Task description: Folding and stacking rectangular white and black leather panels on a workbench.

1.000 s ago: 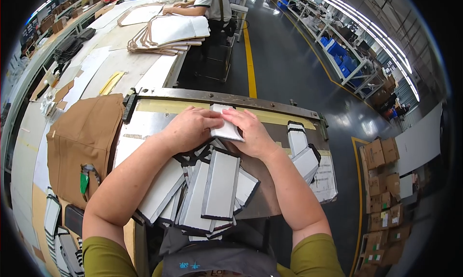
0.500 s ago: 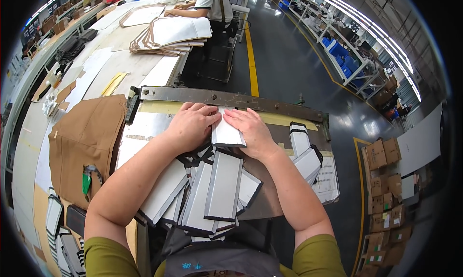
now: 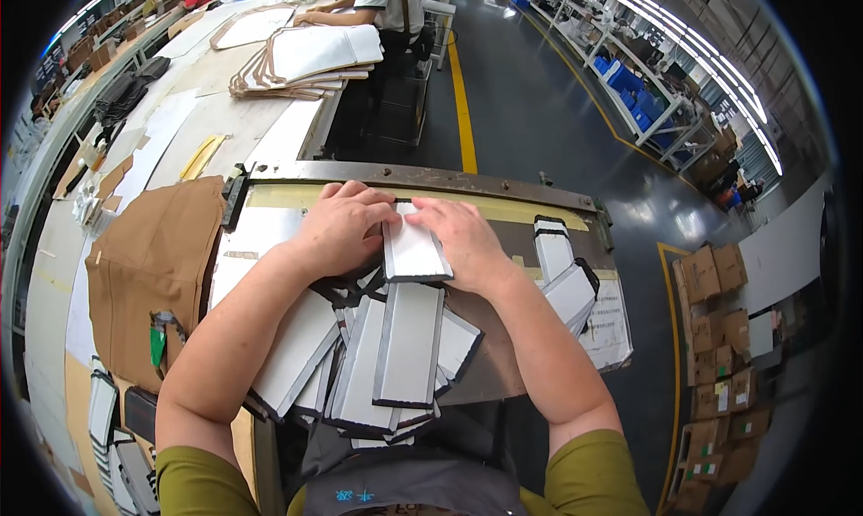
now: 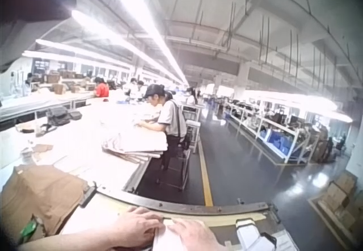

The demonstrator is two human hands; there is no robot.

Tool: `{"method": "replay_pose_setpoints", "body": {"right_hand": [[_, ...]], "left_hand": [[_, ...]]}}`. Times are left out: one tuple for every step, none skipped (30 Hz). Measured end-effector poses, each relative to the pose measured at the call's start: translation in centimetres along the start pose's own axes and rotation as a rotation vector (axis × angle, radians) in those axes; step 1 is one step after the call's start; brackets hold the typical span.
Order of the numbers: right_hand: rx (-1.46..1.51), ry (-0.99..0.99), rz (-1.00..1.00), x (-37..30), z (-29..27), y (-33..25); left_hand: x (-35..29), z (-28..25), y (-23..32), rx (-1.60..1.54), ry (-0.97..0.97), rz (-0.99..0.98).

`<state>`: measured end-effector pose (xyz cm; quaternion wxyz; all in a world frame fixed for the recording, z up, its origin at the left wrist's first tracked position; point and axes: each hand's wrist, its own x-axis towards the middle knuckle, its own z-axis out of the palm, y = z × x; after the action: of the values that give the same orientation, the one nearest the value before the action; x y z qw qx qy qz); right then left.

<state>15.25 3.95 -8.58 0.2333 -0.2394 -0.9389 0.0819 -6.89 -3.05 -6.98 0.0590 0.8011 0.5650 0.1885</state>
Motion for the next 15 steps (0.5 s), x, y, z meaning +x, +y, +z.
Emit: {"method": "replay_pose_setpoints", "body": {"right_hand": [[0.002, -0.002, 0.031, 0.2, -0.1, 0.1], [0.010, -0.002, 0.038, 0.2, -0.3, 0.2], [-0.024, -0.011, 0.083, 0.3, -0.5, 0.1], [-0.056, -0.018, 0.130, 0.3, -0.7, 0.3], [-0.052, -0.021, 0.134, 0.2, -0.8, 0.8], [-0.033, -0.053, 0.114, 0.2, -1.2, 1.0], [-0.043, -0.091, 0.119, 0.4, -1.6, 1.1], [-0.052, -0.129, 0.124, 0.6, -2.1, 1.1], [-0.040, -0.107, 0.091, 0.8, -2.3, 1.3], [0.057, -0.021, 0.037, 0.7, -3.4, 1.2], [0.104, 0.004, 0.074, 0.4, -5.0, 1.0], [0.150, 0.027, 0.109, 0.3, -7.2, 0.1], [0.141, 0.035, 0.128, -0.5, -9.4, -0.1], [0.203, 0.030, 0.167, -1.2, -11.3, -0.3], [0.267, 0.025, 0.205, -2.1, -12.5, -0.1]], "left_hand": [[0.0, 0.2, 0.0, 0.023, 0.050, 0.016], [0.1, 0.4, -0.1, 0.023, 0.040, 0.016], [0.1, 0.7, -0.5, 0.016, 0.083, 0.031], [0.2, 1.0, -0.8, 0.011, 0.125, 0.047], [0.5, 1.3, -0.9, 0.023, 0.178, 0.063], [0.9, 1.0, -1.2, 0.029, 0.159, 0.069], [1.1, 0.5, -1.3, -0.013, 0.187, 0.116], [1.1, 0.1, -1.3, -0.056, 0.215, 0.162], [0.9, -0.5, -1.4, -0.112, 0.298, 0.216], [1.0, -1.8, -0.1, -0.319, 0.254, 0.166], [0.9, -3.4, 0.7, -0.337, 0.201, 0.193], [0.7, -5.0, 1.6, -0.357, 0.149, 0.217], [0.6, -6.4, 2.6, -0.368, 0.048, 0.247], [0.4, -7.3, 3.4, -0.372, 0.041, 0.264], [0.1, -7.8, 4.2, -0.321, -0.103, 0.332]]}}
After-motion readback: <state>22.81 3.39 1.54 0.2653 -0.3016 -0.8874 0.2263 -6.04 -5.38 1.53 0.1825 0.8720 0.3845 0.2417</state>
